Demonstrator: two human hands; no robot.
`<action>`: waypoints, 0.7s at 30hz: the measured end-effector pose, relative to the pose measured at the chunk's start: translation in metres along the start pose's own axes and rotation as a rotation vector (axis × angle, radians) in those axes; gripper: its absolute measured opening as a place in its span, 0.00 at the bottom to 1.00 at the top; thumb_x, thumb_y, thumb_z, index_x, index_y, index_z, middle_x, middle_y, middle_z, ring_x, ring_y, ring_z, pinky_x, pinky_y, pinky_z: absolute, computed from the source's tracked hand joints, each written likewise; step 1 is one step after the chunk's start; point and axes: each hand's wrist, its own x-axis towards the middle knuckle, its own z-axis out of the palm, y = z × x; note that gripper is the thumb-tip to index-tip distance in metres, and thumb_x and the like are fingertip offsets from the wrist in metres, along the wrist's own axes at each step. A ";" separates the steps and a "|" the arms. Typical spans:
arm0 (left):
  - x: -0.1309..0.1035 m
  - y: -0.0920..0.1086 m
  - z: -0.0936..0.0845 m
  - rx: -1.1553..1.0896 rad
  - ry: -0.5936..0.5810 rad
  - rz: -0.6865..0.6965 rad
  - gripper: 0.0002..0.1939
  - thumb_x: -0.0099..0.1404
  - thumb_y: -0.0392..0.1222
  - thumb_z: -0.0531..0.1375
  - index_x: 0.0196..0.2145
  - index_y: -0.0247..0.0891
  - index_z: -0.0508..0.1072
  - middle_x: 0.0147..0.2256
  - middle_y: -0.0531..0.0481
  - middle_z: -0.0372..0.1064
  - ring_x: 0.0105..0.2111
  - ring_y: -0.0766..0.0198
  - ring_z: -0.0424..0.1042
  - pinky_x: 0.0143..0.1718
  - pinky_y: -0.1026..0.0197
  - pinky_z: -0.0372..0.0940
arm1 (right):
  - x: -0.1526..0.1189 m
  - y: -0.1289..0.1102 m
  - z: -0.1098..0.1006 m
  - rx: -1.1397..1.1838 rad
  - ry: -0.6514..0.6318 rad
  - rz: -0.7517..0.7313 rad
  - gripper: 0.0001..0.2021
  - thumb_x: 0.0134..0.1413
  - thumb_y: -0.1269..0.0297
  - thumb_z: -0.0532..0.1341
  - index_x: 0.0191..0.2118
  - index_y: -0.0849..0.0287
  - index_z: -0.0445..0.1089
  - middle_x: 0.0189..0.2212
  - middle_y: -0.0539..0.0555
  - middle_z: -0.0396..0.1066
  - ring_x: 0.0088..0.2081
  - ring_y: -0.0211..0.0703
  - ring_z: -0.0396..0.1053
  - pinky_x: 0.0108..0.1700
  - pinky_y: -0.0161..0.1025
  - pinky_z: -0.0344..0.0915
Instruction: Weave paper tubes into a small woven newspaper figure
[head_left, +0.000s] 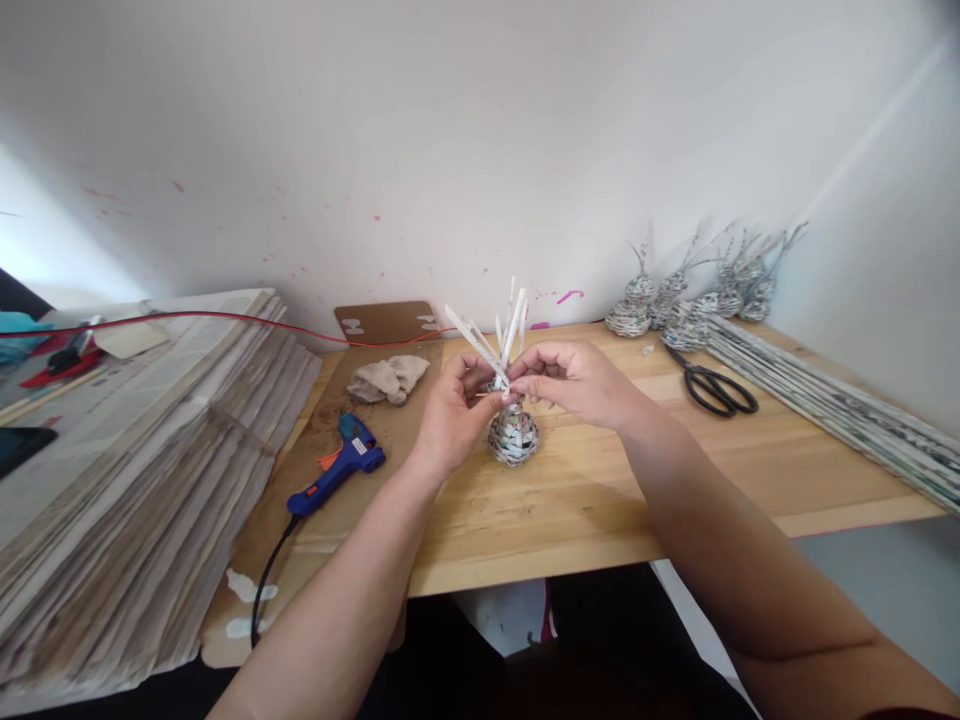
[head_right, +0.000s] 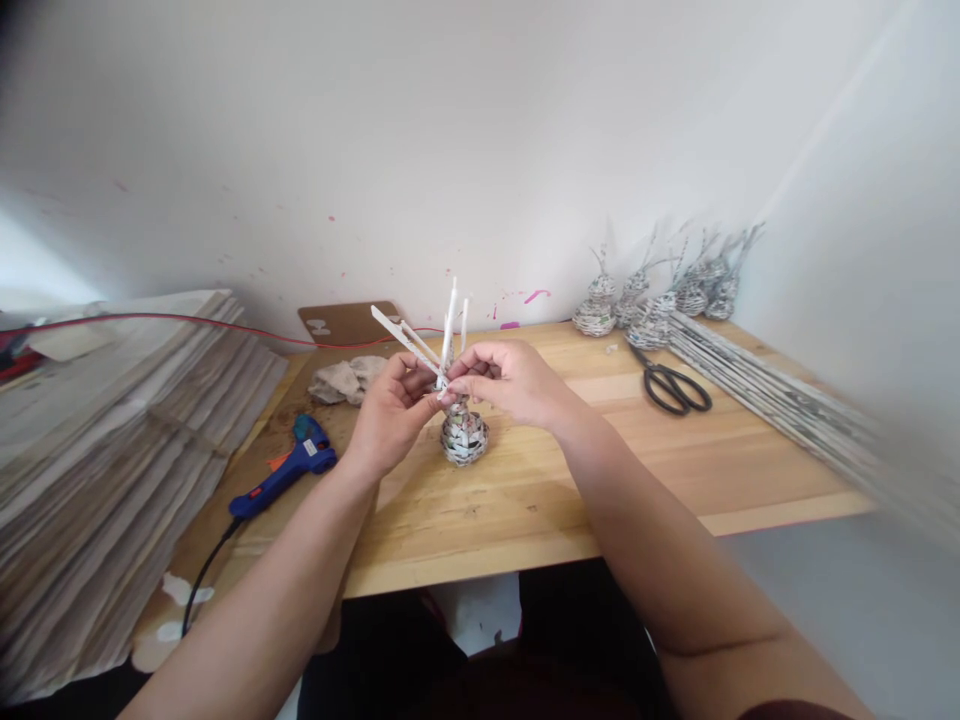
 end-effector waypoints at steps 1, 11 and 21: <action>0.000 -0.001 0.000 0.011 -0.005 0.010 0.23 0.51 0.40 0.74 0.37 0.39 0.64 0.38 0.50 0.76 0.38 0.62 0.78 0.41 0.60 0.72 | 0.000 0.000 -0.001 0.001 -0.005 0.009 0.09 0.51 0.61 0.68 0.36 0.61 0.75 0.28 0.51 0.75 0.28 0.35 0.69 0.30 0.34 0.64; -0.001 -0.002 0.002 0.100 -0.018 0.079 0.19 0.54 0.40 0.72 0.40 0.39 0.68 0.40 0.48 0.76 0.41 0.60 0.77 0.42 0.58 0.72 | 0.001 0.000 -0.009 -0.025 -0.035 0.045 0.12 0.49 0.59 0.69 0.38 0.60 0.78 0.30 0.53 0.78 0.29 0.38 0.72 0.29 0.36 0.67; -0.005 -0.006 0.004 0.122 -0.014 0.093 0.22 0.59 0.41 0.69 0.44 0.42 0.62 0.40 0.49 0.75 0.39 0.61 0.77 0.41 0.58 0.72 | -0.001 0.001 -0.005 0.008 -0.086 -0.004 0.10 0.50 0.61 0.70 0.35 0.60 0.73 0.28 0.51 0.76 0.31 0.38 0.73 0.36 0.36 0.68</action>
